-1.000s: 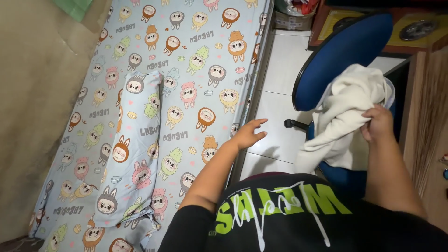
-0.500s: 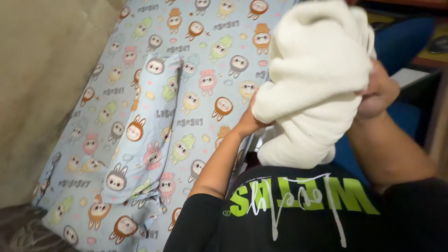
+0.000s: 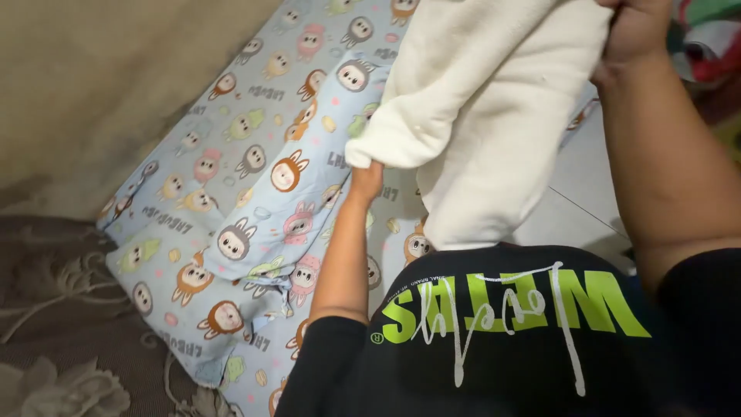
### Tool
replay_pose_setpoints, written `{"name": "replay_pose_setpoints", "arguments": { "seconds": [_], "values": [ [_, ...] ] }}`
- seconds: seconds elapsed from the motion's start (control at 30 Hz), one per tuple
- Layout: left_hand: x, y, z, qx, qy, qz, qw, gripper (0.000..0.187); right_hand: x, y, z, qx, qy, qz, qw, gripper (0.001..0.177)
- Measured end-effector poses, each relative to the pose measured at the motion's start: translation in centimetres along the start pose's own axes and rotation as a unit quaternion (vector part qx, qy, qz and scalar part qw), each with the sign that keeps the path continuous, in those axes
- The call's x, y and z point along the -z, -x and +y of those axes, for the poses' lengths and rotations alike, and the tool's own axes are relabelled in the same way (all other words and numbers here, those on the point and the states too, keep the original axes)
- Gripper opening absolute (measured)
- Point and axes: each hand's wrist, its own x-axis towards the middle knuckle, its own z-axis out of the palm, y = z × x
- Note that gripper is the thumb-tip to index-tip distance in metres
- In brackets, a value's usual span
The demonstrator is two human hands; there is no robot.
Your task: Cleaning a bed by beating the sheet and pillow with a broom to remove dust, followed by folding a towel.
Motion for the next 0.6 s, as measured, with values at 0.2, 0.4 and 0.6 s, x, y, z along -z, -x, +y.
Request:
{"name": "replay_pose_setpoints", "arguments": {
  "seconds": [0.2,0.4,0.6],
  "values": [
    [2.5,-2.7,0.3,0.071,-0.021,0.076,0.994,0.056,-7.0,0.4,2.2,-0.218,0.28,0.04,0.934,0.022],
    [-2.1,-9.9,-3.8,0.031,0.213,0.117,0.97,0.052,-6.2,4.7,12.6,-0.239,0.393,-0.272,0.846,0.058],
    [-0.5,-11.9,9.3,-0.224,0.306,0.159,0.912,0.059,-6.0,6.0,14.5,-0.208,0.48,-0.403,0.751,0.121]
  ]
}}
